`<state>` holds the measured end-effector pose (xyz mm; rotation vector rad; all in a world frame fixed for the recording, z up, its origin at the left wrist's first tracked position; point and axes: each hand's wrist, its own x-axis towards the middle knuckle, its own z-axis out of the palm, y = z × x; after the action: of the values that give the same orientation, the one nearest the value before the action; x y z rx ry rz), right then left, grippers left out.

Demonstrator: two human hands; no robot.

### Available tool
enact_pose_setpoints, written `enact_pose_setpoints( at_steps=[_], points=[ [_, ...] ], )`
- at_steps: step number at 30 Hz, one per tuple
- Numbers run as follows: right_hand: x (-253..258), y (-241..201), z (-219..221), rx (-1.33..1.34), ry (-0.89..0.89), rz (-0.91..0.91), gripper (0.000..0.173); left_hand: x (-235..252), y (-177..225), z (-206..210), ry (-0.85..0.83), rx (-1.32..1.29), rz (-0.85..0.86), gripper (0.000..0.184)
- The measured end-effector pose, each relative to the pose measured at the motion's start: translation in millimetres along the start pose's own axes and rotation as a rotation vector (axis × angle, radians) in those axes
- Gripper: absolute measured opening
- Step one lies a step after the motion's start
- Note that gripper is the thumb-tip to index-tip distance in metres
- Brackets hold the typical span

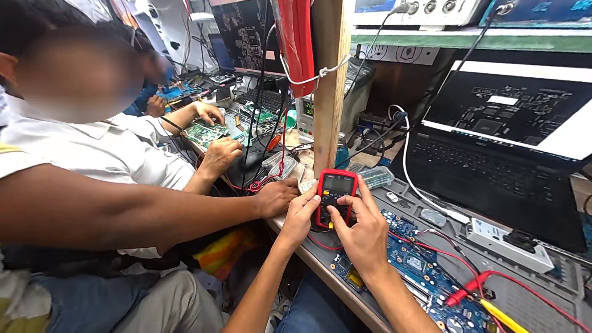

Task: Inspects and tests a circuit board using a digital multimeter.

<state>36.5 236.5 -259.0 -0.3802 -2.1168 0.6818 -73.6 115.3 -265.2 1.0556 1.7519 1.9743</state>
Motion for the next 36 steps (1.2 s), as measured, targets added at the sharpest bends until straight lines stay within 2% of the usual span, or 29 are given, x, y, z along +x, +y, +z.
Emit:
enact_pose_setpoints(
  at_steps=[36],
  points=[
    [-0.5, 1.3, -1.1, -0.079, -0.034, -0.073, 0.017, -2.0, 2.2, -3.4, -0.05, 0.022, 0.011, 0.045]
  ],
)
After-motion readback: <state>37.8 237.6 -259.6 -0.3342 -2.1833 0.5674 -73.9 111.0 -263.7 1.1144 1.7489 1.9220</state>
